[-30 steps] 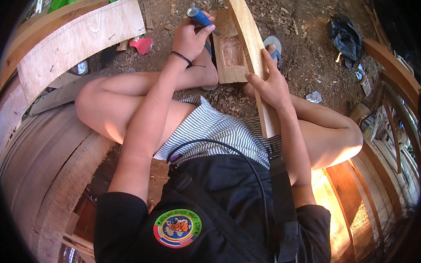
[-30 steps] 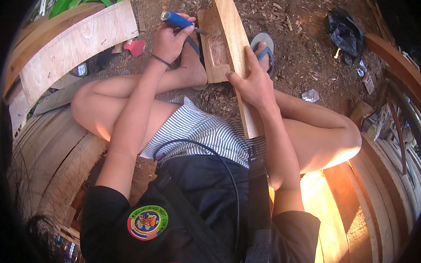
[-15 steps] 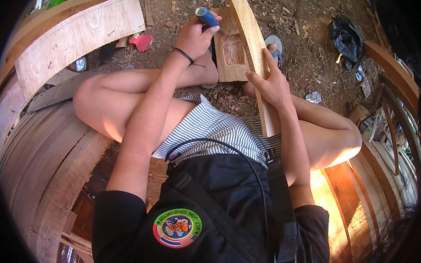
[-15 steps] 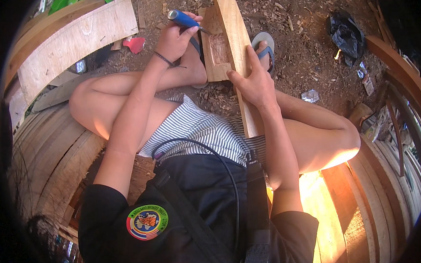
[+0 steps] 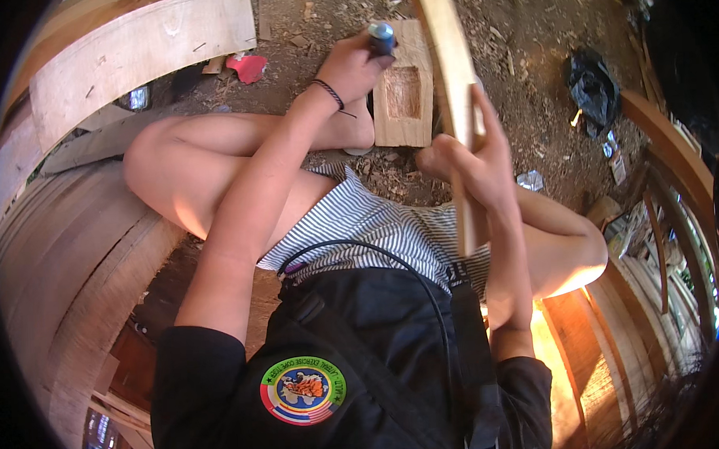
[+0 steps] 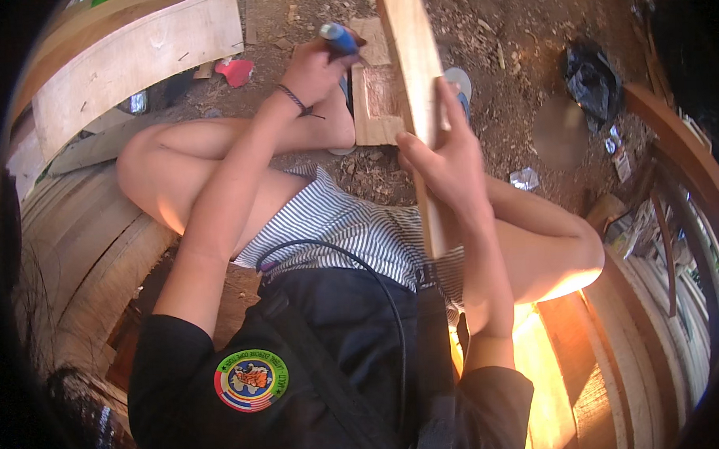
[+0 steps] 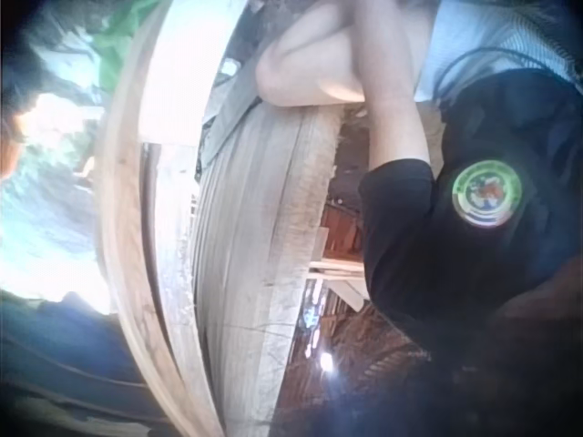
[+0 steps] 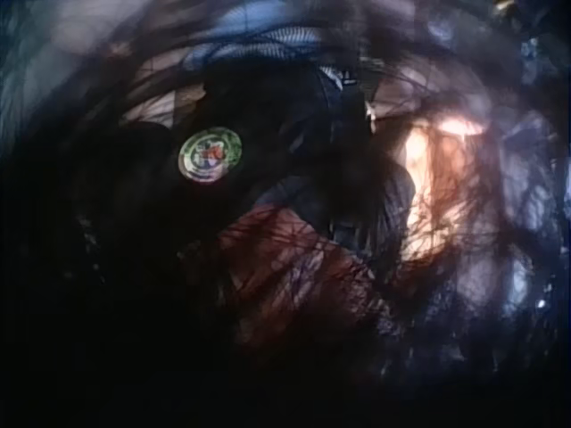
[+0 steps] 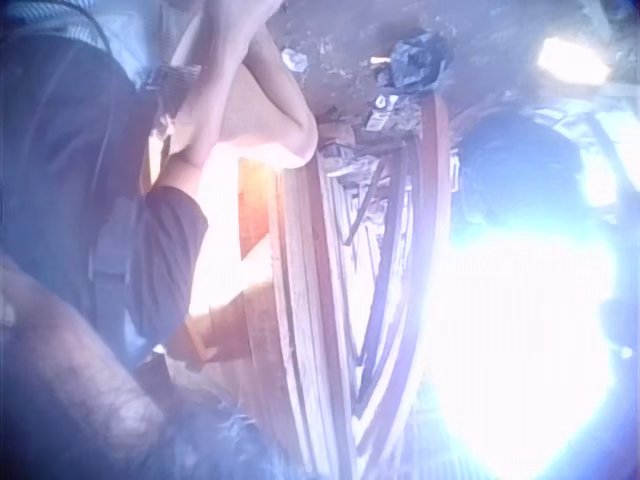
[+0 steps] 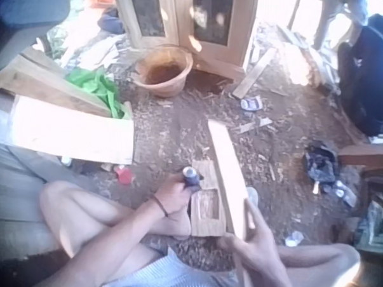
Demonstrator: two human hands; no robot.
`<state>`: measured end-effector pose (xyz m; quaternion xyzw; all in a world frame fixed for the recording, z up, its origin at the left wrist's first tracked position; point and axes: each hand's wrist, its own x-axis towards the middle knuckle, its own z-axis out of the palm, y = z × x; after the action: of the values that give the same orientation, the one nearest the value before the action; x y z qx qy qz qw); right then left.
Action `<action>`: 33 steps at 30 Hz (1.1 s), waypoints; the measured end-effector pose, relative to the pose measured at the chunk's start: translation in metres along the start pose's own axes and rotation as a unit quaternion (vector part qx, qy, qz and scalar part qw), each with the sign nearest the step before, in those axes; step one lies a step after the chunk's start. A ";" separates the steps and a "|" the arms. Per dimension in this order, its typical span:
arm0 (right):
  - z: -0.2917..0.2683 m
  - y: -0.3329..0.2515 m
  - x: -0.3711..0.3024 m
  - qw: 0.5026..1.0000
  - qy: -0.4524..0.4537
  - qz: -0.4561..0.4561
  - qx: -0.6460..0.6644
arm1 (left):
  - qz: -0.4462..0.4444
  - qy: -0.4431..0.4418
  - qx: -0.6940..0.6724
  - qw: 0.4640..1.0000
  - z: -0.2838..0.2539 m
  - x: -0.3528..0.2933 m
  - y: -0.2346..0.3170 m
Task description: The person chisels a rectangular groove into a block of wood while holding it between their feet.
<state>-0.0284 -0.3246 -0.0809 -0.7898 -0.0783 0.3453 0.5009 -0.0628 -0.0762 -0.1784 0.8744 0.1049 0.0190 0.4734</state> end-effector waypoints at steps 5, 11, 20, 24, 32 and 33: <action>-0.042 -0.093 -0.035 0.963 0.120 -0.227 0.083 | 0.019 -0.026 0.013 0.999 0.003 0.007 0.012; -0.036 -0.023 -0.028 0.918 0.078 -0.297 -0.251 | 0.058 -0.060 0.031 0.996 0.004 0.020 0.015; -0.062 -0.067 -0.020 0.912 -0.019 -0.411 -0.013 | 0.030 -0.063 0.021 0.997 -0.007 0.016 0.018; -0.032 -0.049 -0.010 0.907 -0.039 -0.185 -0.375 | 0.094 -0.069 0.025 0.993 0.004 0.029 -0.009; -0.047 -0.061 -0.021 0.928 0.123 -0.296 -0.193 | 0.029 -0.080 0.050 0.995 -0.005 0.023 0.005; -0.039 -0.047 -0.021 0.923 0.094 -0.252 -0.277 | 0.067 -0.077 0.055 0.993 0.007 0.034 -0.007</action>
<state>-0.0094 -0.3400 -0.0211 -0.8801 -0.3195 0.0966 0.3377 -0.0294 -0.0715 -0.1907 0.9031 0.0101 -0.0231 0.4286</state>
